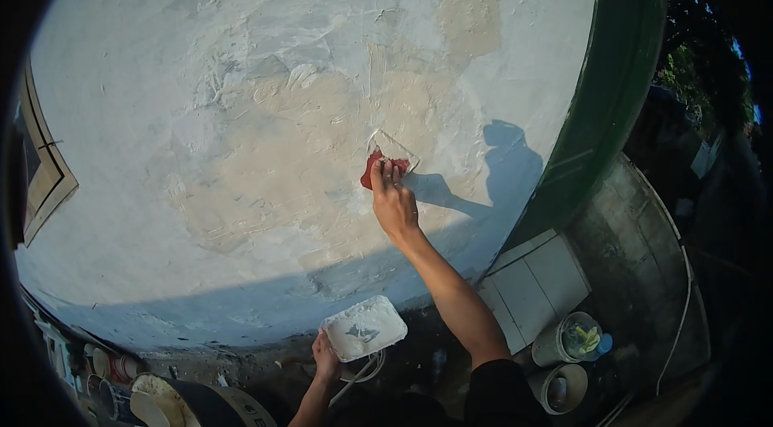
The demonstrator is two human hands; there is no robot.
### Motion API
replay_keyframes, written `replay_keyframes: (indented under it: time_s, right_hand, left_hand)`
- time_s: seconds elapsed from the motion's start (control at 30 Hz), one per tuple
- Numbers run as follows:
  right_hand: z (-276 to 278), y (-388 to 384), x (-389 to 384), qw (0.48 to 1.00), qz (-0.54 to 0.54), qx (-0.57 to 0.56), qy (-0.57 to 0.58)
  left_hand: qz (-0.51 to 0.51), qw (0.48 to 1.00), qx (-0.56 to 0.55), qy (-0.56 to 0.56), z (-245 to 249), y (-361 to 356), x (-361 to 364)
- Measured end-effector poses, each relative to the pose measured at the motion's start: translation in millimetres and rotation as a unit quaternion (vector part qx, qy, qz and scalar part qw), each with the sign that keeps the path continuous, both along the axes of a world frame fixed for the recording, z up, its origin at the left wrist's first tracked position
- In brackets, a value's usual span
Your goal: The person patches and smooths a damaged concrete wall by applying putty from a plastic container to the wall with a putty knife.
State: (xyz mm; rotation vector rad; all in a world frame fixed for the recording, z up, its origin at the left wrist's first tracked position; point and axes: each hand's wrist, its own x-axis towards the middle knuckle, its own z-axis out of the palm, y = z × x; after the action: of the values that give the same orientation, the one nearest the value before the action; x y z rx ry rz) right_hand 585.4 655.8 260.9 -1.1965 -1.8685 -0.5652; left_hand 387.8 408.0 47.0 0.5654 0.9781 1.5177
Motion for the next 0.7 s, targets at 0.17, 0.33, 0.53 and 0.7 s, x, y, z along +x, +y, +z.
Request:
replay_keyframes:
  time_s: [0.17, 0.33, 0.53, 0.7]
  right_hand:
    - [-58.7, -39.5, -33.2, 0.994, 0.072, -0.062, -0.058]
    - [31.6, -49.0, 26.7, 0.994, 0.063, 0.088, 0.013]
    - [108.7, 0.3, 63.1, 0.978, -0.003, 0.184, -0.099]
    - [-19.9, 7.2, 35.6, 0.973, 0.016, 0.07, -0.219]
  left_hand:
    - [-0.002, 1.0, -0.003, 0.001, -0.8, -3.2, -8.7]
    - [-0.01, 1.0, -0.009, 0.002, -4.7, -0.9, -11.1]
    - [-0.006, 1.0, -0.015, -0.004, -4.3, 3.2, -1.5]
    - [-0.014, 1.0, -0.019, -0.011, -4.6, 6.0, 2.6]
